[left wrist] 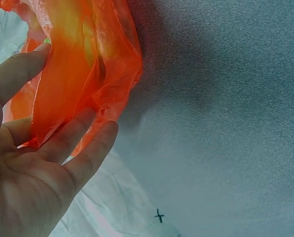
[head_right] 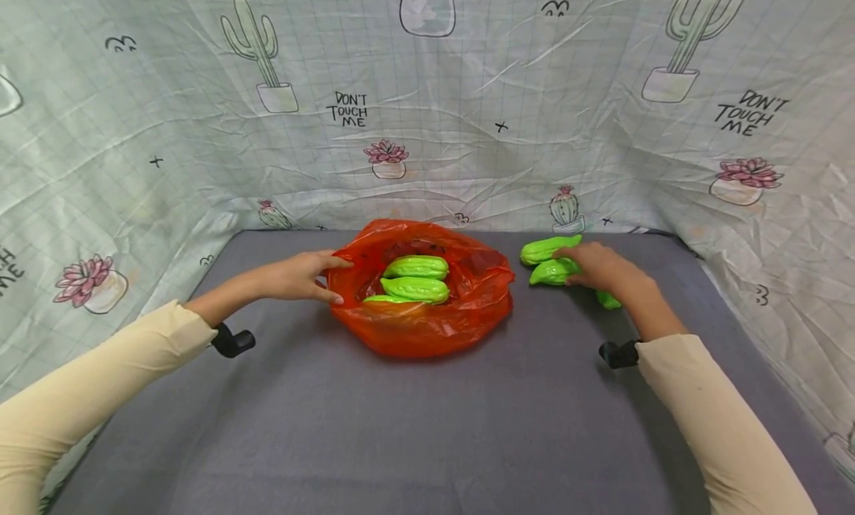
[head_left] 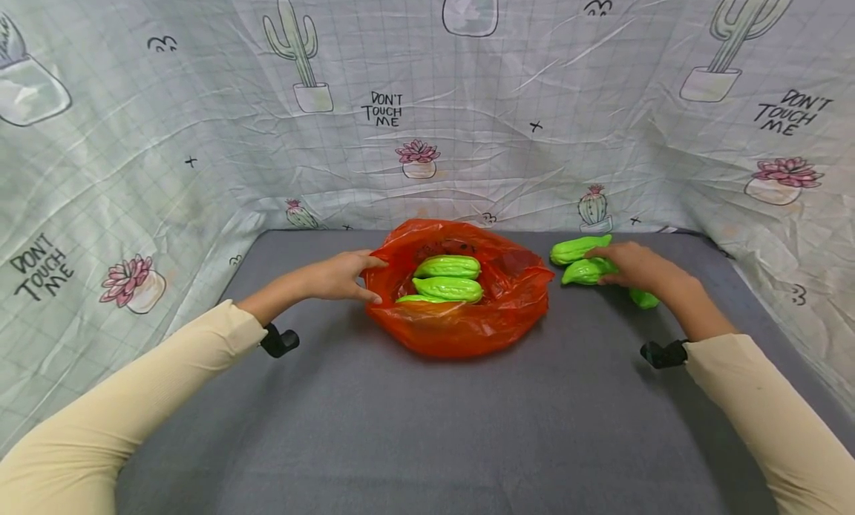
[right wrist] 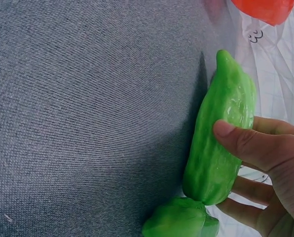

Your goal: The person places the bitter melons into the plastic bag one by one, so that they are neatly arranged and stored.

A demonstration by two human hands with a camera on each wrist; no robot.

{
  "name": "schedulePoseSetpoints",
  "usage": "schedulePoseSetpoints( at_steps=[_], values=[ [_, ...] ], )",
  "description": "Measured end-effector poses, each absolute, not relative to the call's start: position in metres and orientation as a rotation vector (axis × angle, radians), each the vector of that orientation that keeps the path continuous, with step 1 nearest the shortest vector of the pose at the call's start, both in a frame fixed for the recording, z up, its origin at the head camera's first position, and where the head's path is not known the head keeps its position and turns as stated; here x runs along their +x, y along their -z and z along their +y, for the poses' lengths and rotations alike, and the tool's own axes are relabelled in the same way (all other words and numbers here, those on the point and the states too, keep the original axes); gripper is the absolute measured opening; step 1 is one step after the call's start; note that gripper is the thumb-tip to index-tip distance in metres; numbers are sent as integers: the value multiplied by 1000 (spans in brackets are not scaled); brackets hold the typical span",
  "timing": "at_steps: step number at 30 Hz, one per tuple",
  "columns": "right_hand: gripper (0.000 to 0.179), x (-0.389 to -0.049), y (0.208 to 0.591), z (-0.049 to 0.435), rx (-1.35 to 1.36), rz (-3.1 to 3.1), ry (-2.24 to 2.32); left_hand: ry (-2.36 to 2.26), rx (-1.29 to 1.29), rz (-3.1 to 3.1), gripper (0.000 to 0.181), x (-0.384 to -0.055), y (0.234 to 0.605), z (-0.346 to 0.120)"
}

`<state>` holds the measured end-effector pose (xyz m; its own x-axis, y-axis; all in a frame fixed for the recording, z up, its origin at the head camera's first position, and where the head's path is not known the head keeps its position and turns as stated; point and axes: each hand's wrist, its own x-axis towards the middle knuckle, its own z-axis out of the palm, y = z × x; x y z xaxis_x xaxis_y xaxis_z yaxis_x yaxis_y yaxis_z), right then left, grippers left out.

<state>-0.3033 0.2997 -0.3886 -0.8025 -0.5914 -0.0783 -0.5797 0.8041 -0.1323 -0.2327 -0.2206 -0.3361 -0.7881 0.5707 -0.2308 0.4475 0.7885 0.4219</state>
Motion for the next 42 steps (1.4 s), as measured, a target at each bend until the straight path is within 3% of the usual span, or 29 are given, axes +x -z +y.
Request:
schedulePoseSetpoints(
  at_steps=[22, 42],
  values=[
    [53, -301, 396, 298, -943, 2887, 130, -501, 770, 2630, 68, -231, 335, -223],
    [54, -280, 381, 299, -988, 2905, 30, -513, 787, 2608, 68, -233, 332, -215]
  ],
)
